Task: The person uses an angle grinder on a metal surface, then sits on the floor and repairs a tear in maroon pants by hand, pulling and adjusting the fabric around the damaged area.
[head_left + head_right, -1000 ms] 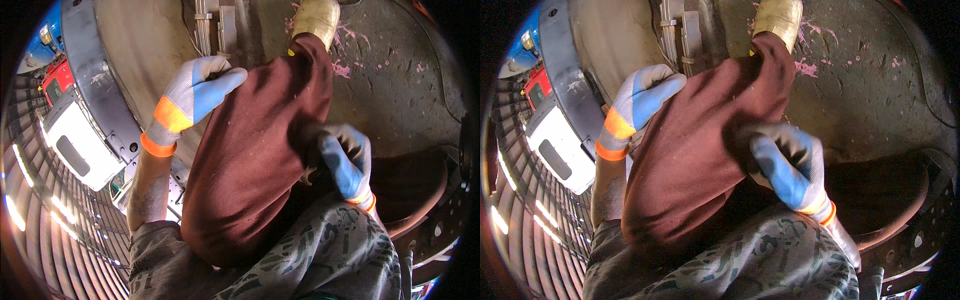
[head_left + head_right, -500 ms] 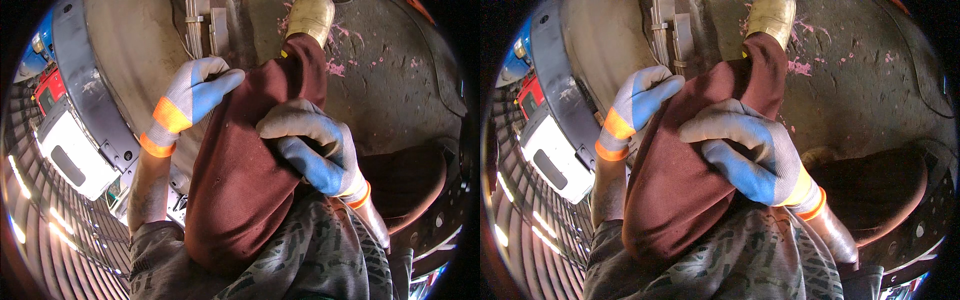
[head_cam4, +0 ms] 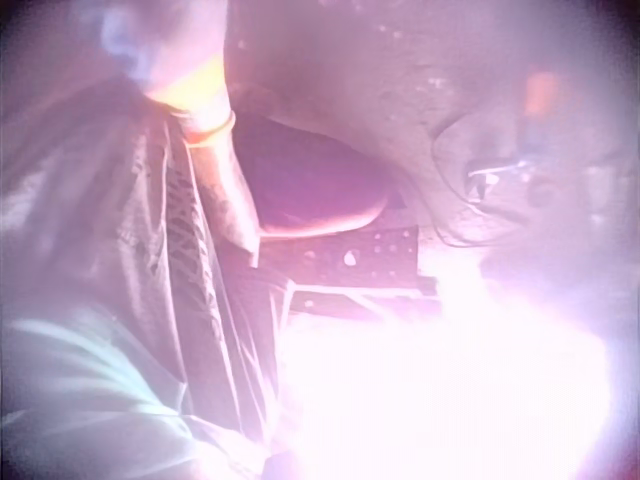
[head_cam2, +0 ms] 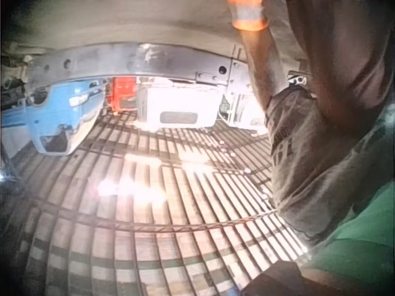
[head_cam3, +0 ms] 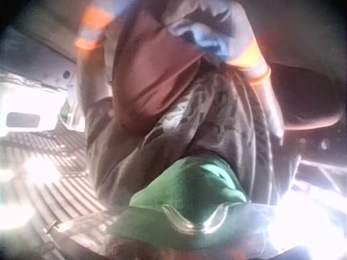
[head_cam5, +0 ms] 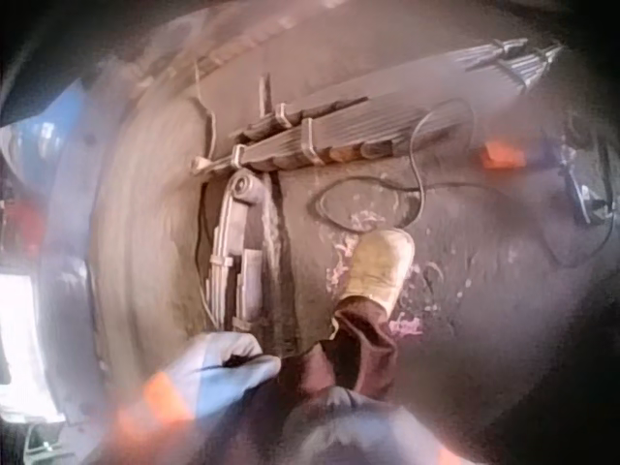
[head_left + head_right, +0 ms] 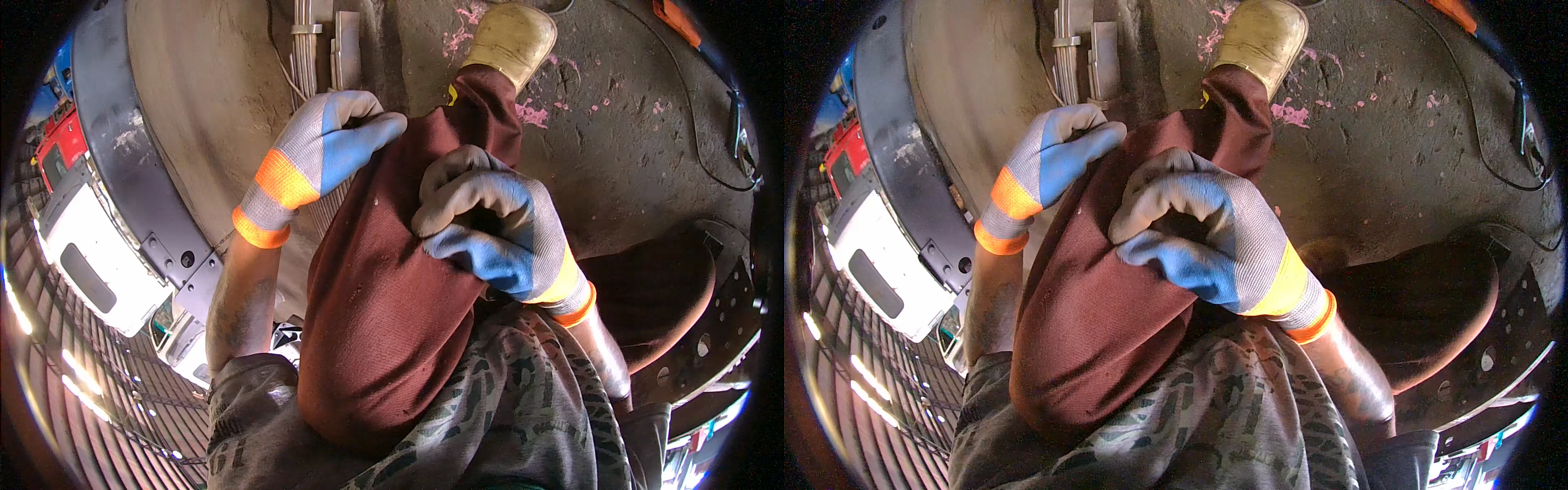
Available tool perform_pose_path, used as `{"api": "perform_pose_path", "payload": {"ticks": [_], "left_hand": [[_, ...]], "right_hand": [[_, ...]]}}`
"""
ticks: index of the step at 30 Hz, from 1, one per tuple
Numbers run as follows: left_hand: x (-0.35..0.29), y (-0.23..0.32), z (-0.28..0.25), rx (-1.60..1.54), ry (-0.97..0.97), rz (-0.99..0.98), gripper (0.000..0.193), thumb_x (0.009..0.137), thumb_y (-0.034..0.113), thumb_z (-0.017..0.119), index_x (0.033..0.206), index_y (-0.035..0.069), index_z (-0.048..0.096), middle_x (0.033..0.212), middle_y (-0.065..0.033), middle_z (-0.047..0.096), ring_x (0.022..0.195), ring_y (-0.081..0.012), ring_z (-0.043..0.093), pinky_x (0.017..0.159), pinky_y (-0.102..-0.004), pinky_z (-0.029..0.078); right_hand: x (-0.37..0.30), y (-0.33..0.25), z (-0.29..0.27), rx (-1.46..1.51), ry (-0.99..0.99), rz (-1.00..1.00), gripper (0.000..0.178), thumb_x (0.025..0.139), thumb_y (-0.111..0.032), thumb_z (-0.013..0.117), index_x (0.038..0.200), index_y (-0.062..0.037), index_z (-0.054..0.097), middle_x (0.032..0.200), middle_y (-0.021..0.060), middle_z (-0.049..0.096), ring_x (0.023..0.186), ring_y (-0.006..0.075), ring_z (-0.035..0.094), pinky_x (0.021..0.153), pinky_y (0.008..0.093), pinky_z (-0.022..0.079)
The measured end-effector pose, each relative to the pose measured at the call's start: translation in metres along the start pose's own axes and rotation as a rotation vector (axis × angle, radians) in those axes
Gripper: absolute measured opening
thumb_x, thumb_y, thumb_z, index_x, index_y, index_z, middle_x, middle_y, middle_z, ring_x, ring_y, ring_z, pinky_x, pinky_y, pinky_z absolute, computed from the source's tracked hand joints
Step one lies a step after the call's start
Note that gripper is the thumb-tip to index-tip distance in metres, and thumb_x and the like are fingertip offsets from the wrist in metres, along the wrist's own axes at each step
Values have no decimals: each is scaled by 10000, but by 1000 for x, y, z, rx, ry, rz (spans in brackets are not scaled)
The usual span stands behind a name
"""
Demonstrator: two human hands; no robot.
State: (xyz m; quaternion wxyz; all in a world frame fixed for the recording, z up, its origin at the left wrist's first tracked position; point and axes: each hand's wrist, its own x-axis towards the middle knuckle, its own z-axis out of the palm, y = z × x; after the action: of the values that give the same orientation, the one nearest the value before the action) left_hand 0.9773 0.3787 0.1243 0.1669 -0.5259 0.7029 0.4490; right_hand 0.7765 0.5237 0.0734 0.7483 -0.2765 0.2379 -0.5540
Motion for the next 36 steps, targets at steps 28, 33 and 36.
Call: {"api": "perform_pose_path", "payload": {"ticks": [28, 33, 36], "left_hand": [[14, 7, -4, -170, -47, -39, 348, 1016, 300, 674, 815, 22, 618, 721, 58, 475, 732, -40, 435, 631, -281, 407], [16, 11, -8, -316, -39, -35, 335, 1030, 311, 665, 804, 71, 608, 761, 108, 448, 752, -20, 416, 642, -247, 376], [12, 16, -10, -306, -20, -73, 333, 1028, 323, 667, 818, 69, 626, 766, 106, 454, 752, -22, 419, 645, -242, 376]], "right_hand": [[-102, -55, -186, 1028, 789, -259, 462, 1035, -233, 629, 649, -150, 389, 661, -20, 349, 661, 148, 368, 663, 310, 381], [-114, -34, -203, 997, 862, -357, 308, 989, -182, 691, 762, -92, 505, 759, 45, 503, 783, 201, 519, 757, 338, 462], [-106, -24, -193, 1259, 876, -489, 135, 1002, -182, 650, 980, -59, 597, 993, 106, 615, 999, 245, 577, 924, 411, 480]]}}
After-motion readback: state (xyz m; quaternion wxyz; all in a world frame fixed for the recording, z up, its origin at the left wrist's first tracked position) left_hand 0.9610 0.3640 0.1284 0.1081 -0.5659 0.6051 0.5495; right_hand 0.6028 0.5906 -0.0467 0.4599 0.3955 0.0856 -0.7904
